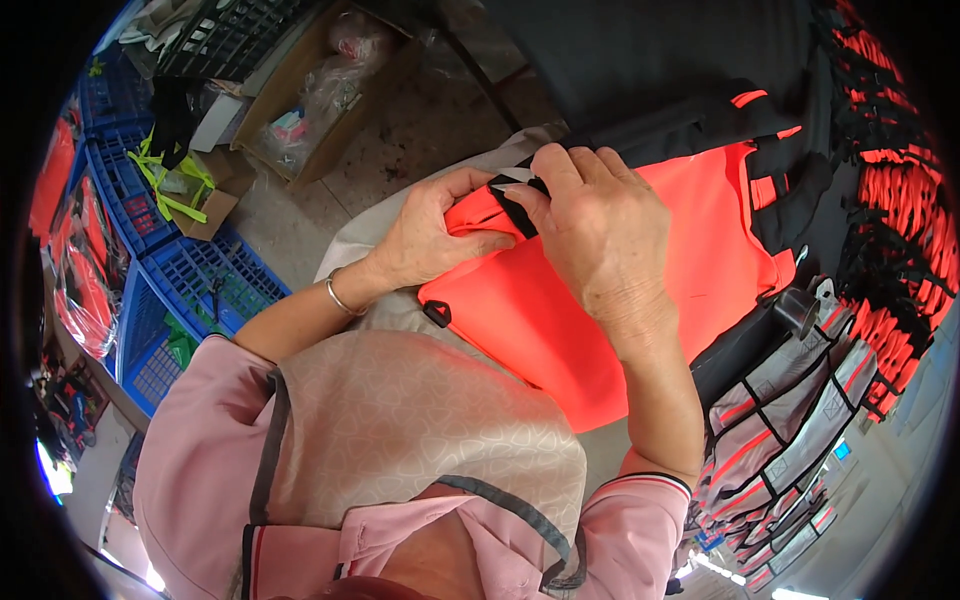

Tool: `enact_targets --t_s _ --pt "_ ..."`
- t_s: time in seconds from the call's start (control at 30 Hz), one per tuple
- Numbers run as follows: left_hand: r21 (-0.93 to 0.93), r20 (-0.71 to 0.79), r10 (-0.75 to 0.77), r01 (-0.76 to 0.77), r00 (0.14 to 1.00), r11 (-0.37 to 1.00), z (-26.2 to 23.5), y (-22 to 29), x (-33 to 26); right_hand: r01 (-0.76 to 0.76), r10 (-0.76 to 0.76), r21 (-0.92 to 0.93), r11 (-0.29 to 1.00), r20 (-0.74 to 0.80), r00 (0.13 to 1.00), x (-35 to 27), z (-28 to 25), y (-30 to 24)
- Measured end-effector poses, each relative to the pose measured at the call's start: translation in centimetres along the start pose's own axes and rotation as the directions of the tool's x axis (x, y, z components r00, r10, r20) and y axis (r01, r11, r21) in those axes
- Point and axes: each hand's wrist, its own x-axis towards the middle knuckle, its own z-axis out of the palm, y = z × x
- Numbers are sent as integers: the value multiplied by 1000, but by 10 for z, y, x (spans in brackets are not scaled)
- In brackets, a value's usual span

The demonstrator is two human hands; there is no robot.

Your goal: Inspecting and trimming threads from manufactured bags in a factory.

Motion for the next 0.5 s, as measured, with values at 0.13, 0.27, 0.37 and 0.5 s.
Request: enact_targets --t_s 0.13,0.27,0.37,0.5 --pt "-39 0 -49 49 999 998 1 2 -1 89 -94 -139 986 -35 995 -1 0 -4" --pt "-53 -11 -41 41 999 998 2 0 -1 124 -133 -155 980 -48 990 -2 -2 -8" --pt "-76 -5 -53 52 999 996 3 2 -2 159 -171 -211 964 -39 984 -4 -2 -12" --pt "-85 4 -62 62 998 994 3 2 -1 150 -169 -285 947 -43 985 -6 0 -17"
